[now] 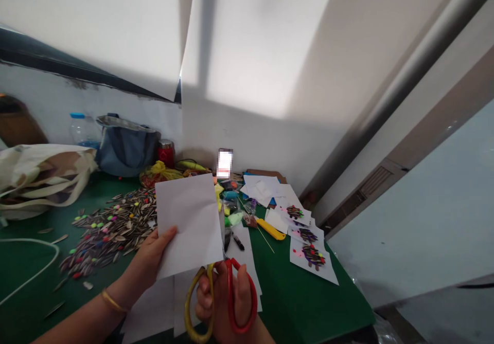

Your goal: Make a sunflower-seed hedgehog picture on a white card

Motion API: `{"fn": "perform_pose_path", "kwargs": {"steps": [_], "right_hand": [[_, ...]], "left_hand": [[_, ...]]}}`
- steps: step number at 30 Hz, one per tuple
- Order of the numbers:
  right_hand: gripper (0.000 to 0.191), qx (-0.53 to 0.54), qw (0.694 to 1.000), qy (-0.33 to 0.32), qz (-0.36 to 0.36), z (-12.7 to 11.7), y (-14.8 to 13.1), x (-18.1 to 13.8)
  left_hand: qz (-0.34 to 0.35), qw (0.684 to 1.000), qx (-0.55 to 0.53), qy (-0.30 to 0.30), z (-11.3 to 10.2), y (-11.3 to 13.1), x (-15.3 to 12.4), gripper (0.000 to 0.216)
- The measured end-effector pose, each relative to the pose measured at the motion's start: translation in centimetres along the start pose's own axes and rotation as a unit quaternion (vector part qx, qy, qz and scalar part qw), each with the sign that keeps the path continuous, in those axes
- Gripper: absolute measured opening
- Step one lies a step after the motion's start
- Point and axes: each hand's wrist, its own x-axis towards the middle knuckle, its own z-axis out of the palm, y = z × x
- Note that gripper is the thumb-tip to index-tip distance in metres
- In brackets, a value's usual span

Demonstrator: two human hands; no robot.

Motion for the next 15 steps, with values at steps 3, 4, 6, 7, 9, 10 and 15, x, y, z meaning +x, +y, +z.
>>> {"fn": "perform_pose_path", "kwargs": {"steps": [3,4,6,7,9,10,15], "right_hand": [[0.061,-0.005,1.000,0.007,0.001,0.1,-0.3,0.0],[0.061,-0.008,1.000,0.011,0.001,0.1,-0.4,0.0],[0.061,-0.011,1.000,0.018,-0.001,0.1,-0.4,0.0],[0.060,-0.010,1.000,0.019,-0.003,0.1,-0.4,0.0],[0.058,-0.004,1.000,0.016,-0.003,0.0,-0.3,0.1],[0.057,-0.001,1.000,0.014,0.000,-0.1,-0.4,0.1],[0.055,0.008,1.000,0.010,0.016,-0.7,-0.6,0.0]], "left_hand": [[-0.008,1.000,-0.006,0.009,-0.1,0.1,0.1,0.047],[-0.012,1.000,-0.005,0.010,-0.2,0.1,0.2,0.047],[-0.013,1.000,-0.003,0.009,-0.4,0.1,0.3,0.048],[-0.007,1.000,-0.001,0.007,-0.5,0.1,0.4,0.049],[0.012,1.000,0.006,0.000,-0.7,0.0,0.5,0.051],[0.024,1.000,0.011,-0.002,-0.8,0.0,0.5,0.051],[0.094,0.991,0.087,0.024,-1.4,0.3,0.8,0.044]]}}
